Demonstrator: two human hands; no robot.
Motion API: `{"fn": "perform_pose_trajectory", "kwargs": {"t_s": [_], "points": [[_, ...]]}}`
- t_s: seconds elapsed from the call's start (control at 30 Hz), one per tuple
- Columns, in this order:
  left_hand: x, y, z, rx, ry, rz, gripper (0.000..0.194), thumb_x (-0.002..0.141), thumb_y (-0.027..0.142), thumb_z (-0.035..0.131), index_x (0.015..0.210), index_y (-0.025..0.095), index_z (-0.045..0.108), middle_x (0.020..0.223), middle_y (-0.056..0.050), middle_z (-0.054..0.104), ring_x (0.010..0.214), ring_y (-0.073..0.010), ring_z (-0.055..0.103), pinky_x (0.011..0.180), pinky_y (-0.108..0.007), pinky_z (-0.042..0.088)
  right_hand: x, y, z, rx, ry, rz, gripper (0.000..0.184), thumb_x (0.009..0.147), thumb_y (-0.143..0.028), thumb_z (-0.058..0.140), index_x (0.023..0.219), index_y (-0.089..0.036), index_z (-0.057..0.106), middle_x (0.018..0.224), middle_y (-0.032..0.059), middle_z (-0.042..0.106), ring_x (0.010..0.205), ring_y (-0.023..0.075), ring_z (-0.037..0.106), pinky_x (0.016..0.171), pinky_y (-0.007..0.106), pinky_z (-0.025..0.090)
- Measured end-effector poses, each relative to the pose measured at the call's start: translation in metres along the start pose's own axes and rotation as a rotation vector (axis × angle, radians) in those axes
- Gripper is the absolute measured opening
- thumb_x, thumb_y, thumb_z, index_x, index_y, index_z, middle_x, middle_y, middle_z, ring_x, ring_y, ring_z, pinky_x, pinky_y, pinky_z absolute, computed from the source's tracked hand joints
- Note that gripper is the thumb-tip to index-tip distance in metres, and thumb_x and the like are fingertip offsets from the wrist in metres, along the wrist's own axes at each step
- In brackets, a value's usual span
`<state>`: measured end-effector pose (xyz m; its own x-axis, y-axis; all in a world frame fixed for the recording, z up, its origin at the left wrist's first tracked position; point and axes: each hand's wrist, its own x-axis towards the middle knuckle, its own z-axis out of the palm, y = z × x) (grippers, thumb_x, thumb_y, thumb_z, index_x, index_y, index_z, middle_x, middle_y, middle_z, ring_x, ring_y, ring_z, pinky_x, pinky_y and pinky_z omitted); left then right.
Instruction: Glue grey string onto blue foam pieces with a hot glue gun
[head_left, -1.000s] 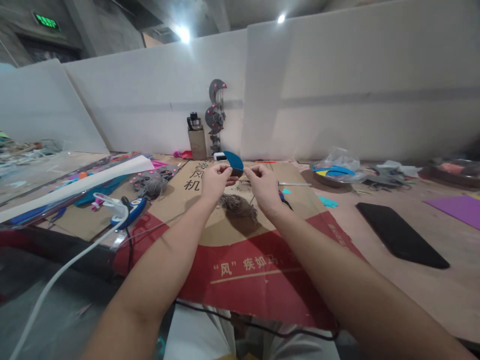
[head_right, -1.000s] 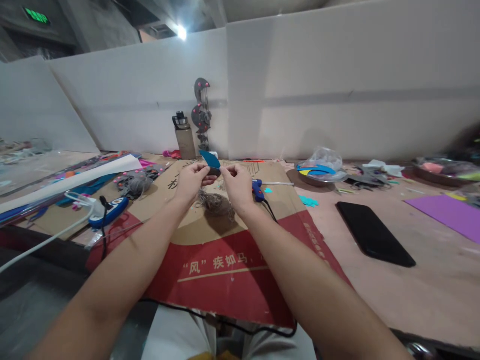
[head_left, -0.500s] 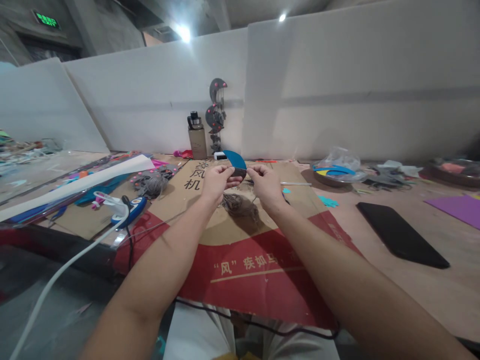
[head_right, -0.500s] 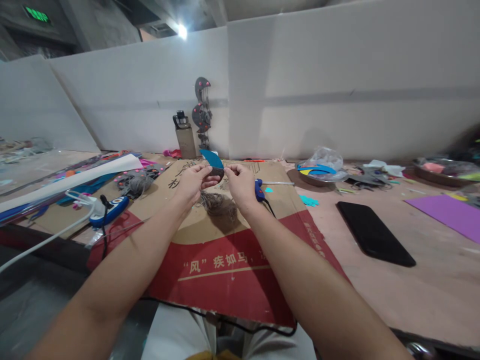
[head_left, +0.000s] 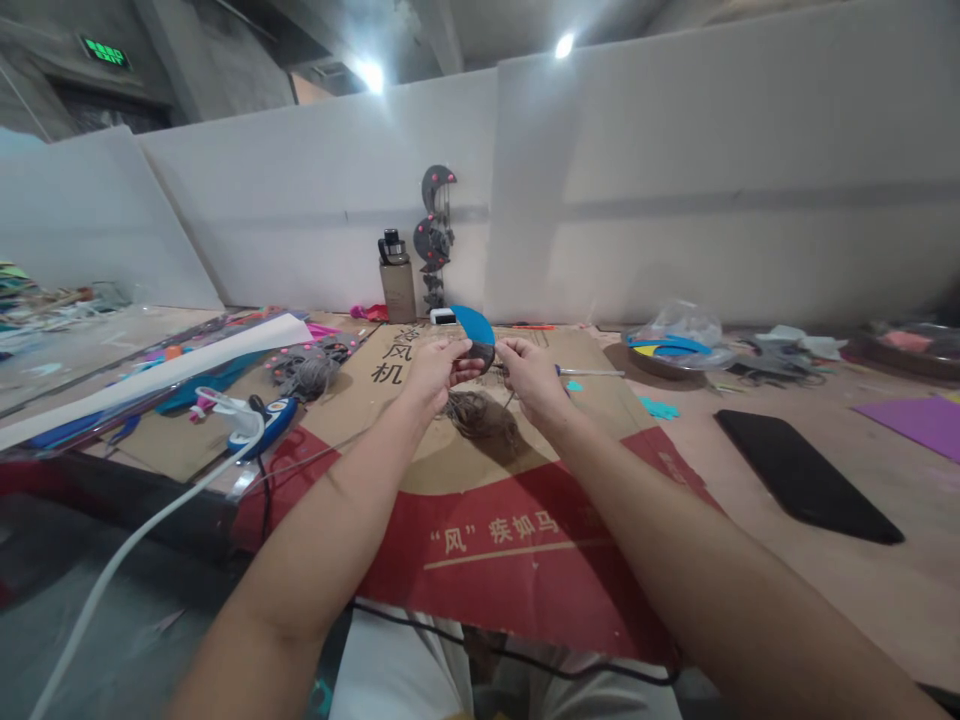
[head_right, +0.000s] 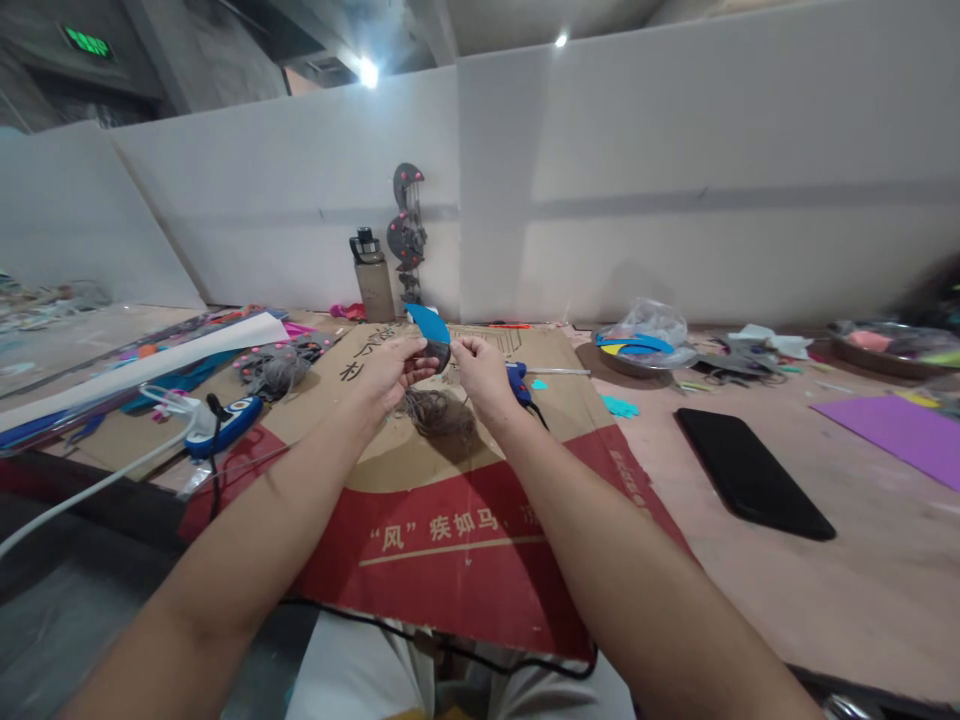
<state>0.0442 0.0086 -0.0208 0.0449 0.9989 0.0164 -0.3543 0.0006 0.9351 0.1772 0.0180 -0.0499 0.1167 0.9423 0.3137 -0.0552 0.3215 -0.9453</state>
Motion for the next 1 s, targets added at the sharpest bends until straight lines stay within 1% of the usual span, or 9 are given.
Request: {"fn": "perform_pose_trajectory", "kwargs": {"t_s": [0.17,0.3,0.43,0.5,0.63,0.7,0.8,0.9,1.0], "points": [[0.005,-0.002,-0.005,-0.005,-0.016,-0.009,0.006,0.082,0.014,0.058,0.078,0.011,0.059,0.065,-0.002,0.065,0.052,-0.0077,0.061,0.053,-0.019,0.052,-0.004,-0.001,0.002,-0.018,-0.002,-0.010,0.026,0.070,-0.046,0.059,0.072,-0.020,0.056,0.053,-0.0071,0.037,0.051,0.0095,0.032,0.050,0.025,0.028],[0.005,-0.004,-0.005,-0.008,0.003,-0.025,0.005,0.083,0.012,0.059,0.077,0.012,0.058,0.063,-0.001,0.063,0.052,-0.0064,0.060,0.054,-0.017,0.051,-0.003,0.001,0.002,-0.017,-0.002,0.025,0.030,0.068,-0.050,0.060,0.069,-0.021,0.053,0.051,-0.0072,0.035,0.049,0.0094,0.029,0.047,0.025,0.024],[0.003,-0.004,-0.002,-0.009,0.041,-0.010,0.005,0.083,0.010,0.058,0.082,0.013,0.054,0.064,0.000,0.062,0.051,-0.0071,0.060,0.055,-0.019,0.051,-0.002,0.002,0.001,0.039,-0.014,0.087,0.032,0.066,-0.052,0.062,0.069,-0.022,0.051,0.051,-0.0083,0.033,0.046,0.0085,0.026,0.046,0.025,0.021],[0.002,-0.005,-0.001,-0.003,0.059,-0.005,0.010,0.082,0.009,0.060,0.084,0.014,0.051,0.065,0.000,0.062,0.052,-0.0078,0.060,0.056,-0.021,0.051,-0.001,0.003,0.001,0.029,-0.007,0.100,0.033,0.066,-0.053,0.061,0.071,-0.022,0.053,0.051,-0.0085,0.034,0.045,0.0086,0.027,0.046,0.025,0.022],[0.001,-0.006,0.001,0.049,0.050,0.048,0.015,0.080,0.006,0.059,0.081,0.015,0.047,0.065,0.001,0.059,0.055,-0.0091,0.062,0.061,-0.024,0.052,-0.001,0.005,0.001,-0.037,0.048,0.050,0.035,0.069,-0.056,0.058,0.073,-0.020,0.055,0.054,-0.0066,0.042,0.050,0.0099,0.037,0.051,0.025,0.030],[0.002,-0.008,0.002,0.122,0.032,0.114,0.018,0.077,0.004,0.059,0.081,0.015,0.046,0.067,0.001,0.059,0.057,-0.0101,0.063,0.063,-0.025,0.052,0.000,0.006,0.001,-0.059,0.072,0.025,0.034,0.070,-0.054,0.057,0.072,-0.020,0.056,0.055,-0.0054,0.046,0.053,0.0107,0.040,0.054,0.026,0.033],[0.002,-0.016,0.003,0.330,-0.003,0.234,0.023,0.072,0.005,0.063,0.084,0.015,0.047,0.075,0.000,0.060,0.062,-0.0104,0.063,0.062,-0.025,0.050,0.000,0.008,0.000,-0.085,0.099,-0.002,0.030,0.071,-0.050,0.056,0.069,-0.020,0.055,0.055,-0.0041,0.048,0.055,0.0121,0.043,0.055,0.026,0.035],[0.004,-0.024,0.002,0.601,-0.018,0.361,0.032,0.065,0.013,0.073,0.087,0.016,0.051,0.086,-0.002,0.061,0.064,-0.0094,0.058,0.063,-0.025,0.046,0.000,0.011,-0.001,-0.104,0.116,-0.031,0.027,0.073,-0.046,0.054,0.069,-0.019,0.057,0.059,-0.0022,0.053,0.057,0.0129,0.047,0.057,0.026,0.037],[0.006,-0.029,0.001,0.832,0.016,0.487,0.039,0.059,0.021,0.080,0.087,0.017,0.053,0.087,-0.002,0.060,0.067,-0.0106,0.054,0.067,-0.027,0.044,-0.001,0.010,-0.001,-0.115,0.101,-0.068,0.025,0.074,-0.042,0.053,0.072,-0.018,0.060,0.067,0.0008,0.059,0.063,0.0138,0.051,0.061,0.027,0.040]]}}
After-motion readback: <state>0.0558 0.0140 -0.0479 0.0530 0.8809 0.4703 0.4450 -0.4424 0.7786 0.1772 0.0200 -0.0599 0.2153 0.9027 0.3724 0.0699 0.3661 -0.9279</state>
